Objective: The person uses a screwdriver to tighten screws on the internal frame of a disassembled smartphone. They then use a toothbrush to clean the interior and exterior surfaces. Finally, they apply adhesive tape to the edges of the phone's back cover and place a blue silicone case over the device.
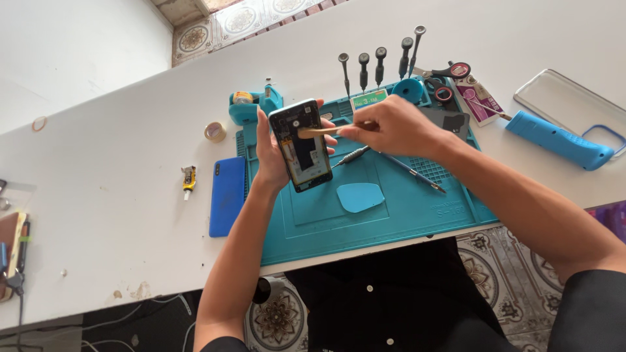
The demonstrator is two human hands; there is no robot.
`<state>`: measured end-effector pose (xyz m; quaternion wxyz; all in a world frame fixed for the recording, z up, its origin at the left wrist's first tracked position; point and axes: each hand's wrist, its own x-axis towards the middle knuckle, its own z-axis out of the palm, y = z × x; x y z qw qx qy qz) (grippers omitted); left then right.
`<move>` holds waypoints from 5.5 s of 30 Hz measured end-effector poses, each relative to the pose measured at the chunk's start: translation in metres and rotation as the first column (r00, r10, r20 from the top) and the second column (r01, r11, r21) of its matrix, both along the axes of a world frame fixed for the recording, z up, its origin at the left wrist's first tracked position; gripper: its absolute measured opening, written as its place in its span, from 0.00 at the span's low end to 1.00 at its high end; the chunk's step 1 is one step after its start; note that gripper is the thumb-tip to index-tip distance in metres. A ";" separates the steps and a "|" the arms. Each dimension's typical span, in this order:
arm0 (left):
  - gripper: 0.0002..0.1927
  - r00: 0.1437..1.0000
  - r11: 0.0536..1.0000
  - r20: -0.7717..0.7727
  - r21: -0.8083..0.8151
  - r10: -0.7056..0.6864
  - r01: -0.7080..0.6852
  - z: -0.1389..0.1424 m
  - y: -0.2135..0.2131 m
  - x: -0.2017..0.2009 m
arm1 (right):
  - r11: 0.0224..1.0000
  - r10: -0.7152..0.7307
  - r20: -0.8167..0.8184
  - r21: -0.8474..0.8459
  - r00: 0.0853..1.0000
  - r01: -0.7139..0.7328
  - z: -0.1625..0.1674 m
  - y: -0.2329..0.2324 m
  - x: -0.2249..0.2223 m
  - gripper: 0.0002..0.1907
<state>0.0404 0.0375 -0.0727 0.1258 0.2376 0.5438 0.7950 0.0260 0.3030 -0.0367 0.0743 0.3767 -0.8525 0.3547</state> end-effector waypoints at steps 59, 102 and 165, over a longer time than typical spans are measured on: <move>0.11 0.587 0.813 -0.682 0.018 0.435 -0.582 0.004 -0.015 -0.014 | 0.993 -0.045 -0.539 0.064 0.841 0.094 -0.011 -0.012 0.019 0.14; 0.50 0.980 0.892 0.106 0.439 -0.166 0.103 -0.004 0.007 0.003 | 0.980 0.198 -0.423 0.095 0.884 -0.174 -0.021 -0.027 0.029 0.18; 0.47 0.971 0.982 0.176 0.071 0.161 -0.176 -0.024 -0.002 -0.017 | 0.649 -0.337 -0.009 0.722 0.942 0.239 0.025 0.029 0.001 0.43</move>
